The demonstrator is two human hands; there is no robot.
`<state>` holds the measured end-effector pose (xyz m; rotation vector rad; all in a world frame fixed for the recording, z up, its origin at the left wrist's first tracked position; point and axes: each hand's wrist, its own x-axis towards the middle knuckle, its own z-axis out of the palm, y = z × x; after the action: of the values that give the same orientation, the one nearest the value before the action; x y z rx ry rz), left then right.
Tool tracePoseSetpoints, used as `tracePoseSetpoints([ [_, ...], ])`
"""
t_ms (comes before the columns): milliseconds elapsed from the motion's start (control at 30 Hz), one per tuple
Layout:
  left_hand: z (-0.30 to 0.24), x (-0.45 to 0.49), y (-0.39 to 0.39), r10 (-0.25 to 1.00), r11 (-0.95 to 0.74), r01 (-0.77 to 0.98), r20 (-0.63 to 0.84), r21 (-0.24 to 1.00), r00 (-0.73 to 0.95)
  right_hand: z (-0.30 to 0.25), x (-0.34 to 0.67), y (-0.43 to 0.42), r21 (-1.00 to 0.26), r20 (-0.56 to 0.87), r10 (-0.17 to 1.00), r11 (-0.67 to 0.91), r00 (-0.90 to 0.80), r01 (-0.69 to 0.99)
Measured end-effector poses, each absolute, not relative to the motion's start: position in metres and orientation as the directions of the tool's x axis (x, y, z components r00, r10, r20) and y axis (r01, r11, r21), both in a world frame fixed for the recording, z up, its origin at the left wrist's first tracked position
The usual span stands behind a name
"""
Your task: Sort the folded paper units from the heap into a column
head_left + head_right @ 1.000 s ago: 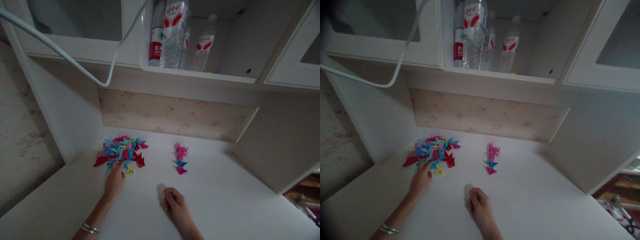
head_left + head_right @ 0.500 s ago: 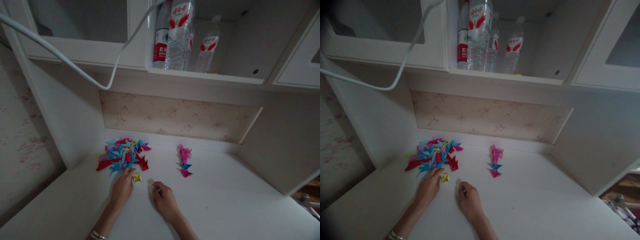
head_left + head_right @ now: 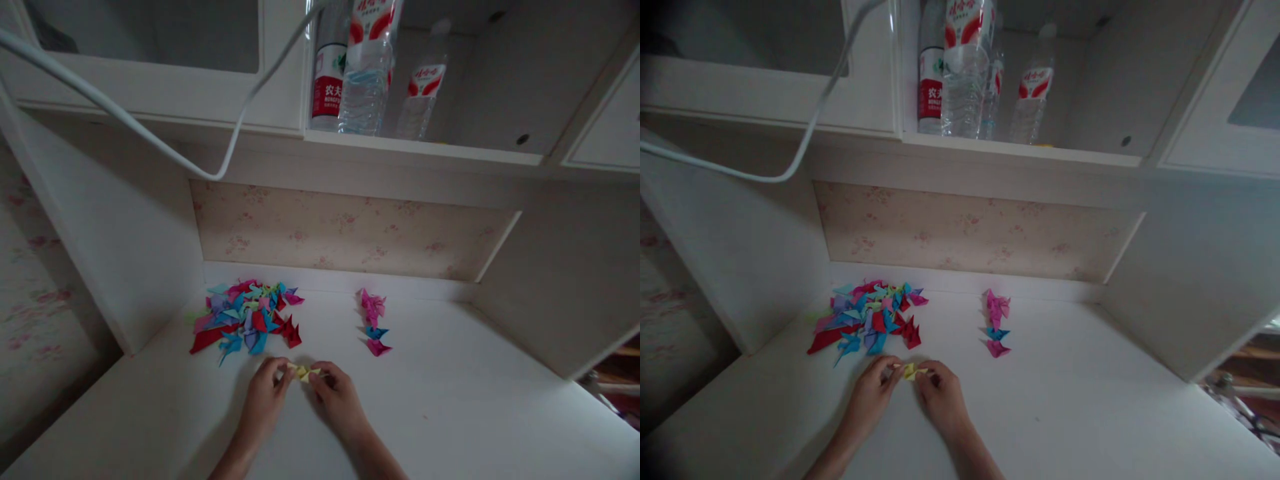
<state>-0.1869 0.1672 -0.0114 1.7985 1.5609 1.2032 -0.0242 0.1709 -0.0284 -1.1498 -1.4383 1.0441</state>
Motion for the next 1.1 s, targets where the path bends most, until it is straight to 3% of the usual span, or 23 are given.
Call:
tracePoseSetpoints([
  [100,-0.015,-0.171,0.159,0.995,-0.103,0.334,0.101,0.937,0.023,-0.033,-0.005,0.154,-0.993,0.043,0.999,0.042,-0.010,-0.109],
  [200,-0.019,-0.157,0.150,0.992,0.018,0.223,-0.045,0.975,0.117,-0.031,0.011,0.136,-0.972,-0.015,1.000,-0.010,0.020,-0.235],
  [533,-0.015,-0.144,0.137,0.968,0.003,0.169,-0.045,0.986,0.247,-0.015,0.027,0.124,-0.927,-0.092,0.985,-0.033,0.143,-0.374],
  [900,-0.007,-0.148,0.139,0.990,0.019,0.154,-0.041,0.988,0.139,-0.022,0.020,0.126,-0.945,-0.065,0.997,-0.073,-0.034,-0.320],
  [1100,-0.006,-0.147,0.140,0.984,0.095,0.023,-0.098,0.995,0.151,-0.022,0.018,0.126,-0.929,-0.073,0.997,-0.076,-0.021,-0.363],
])
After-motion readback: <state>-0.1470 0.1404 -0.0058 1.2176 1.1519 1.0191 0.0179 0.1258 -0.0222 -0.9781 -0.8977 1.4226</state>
